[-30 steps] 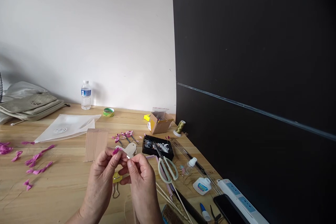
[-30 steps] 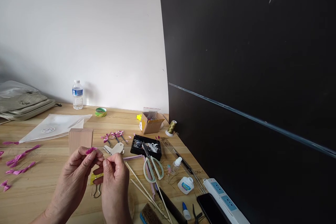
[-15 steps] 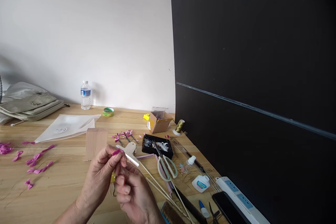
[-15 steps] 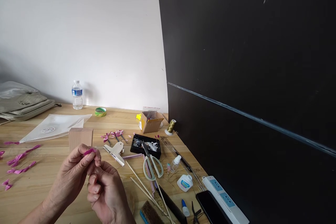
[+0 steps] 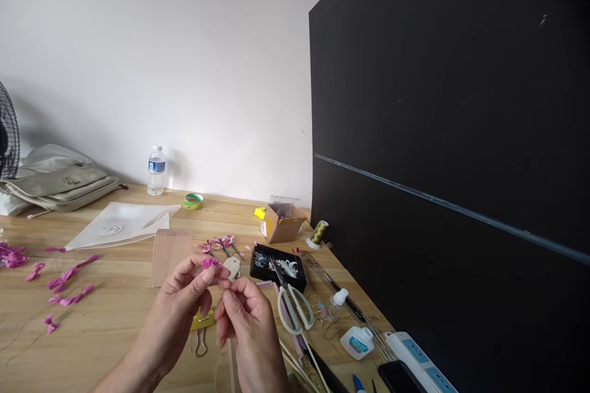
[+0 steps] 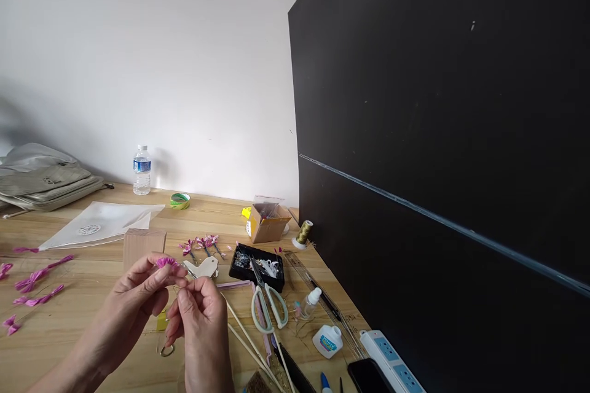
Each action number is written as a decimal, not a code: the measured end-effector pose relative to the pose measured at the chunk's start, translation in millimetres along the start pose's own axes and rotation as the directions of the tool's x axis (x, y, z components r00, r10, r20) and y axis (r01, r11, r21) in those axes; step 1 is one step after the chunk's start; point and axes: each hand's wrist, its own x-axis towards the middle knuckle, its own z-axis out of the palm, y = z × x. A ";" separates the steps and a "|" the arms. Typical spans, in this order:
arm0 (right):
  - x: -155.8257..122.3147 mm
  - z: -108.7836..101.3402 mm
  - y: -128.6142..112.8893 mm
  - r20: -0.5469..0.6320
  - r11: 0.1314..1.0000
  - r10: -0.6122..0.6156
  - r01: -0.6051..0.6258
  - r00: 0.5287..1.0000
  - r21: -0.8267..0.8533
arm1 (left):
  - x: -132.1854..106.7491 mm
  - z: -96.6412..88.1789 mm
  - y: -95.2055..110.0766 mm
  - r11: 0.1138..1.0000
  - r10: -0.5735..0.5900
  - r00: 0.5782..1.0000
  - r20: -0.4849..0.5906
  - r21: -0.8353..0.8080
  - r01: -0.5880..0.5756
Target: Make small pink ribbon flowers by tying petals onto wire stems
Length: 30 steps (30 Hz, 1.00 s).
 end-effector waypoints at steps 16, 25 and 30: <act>-7.0 -28.6 -48.5 0.315 0.282 -0.394 0.440 0.863 -0.853 | 7.4 -30.3 38.6 0.706 0.355 0.881 0.313 0.528 -0.472; -10.5 -22.3 -58.8 0.400 0.216 -0.315 0.475 0.861 -0.853 | 11.7 -9.3 34.0 0.352 0.200 0.658 0.726 0.574 -0.740; -12.2 -23.0 -60.8 0.389 0.225 -0.305 0.462 0.869 -0.858 | 19.0 -9.7 27.1 0.405 0.215 0.698 0.684 0.588 -0.701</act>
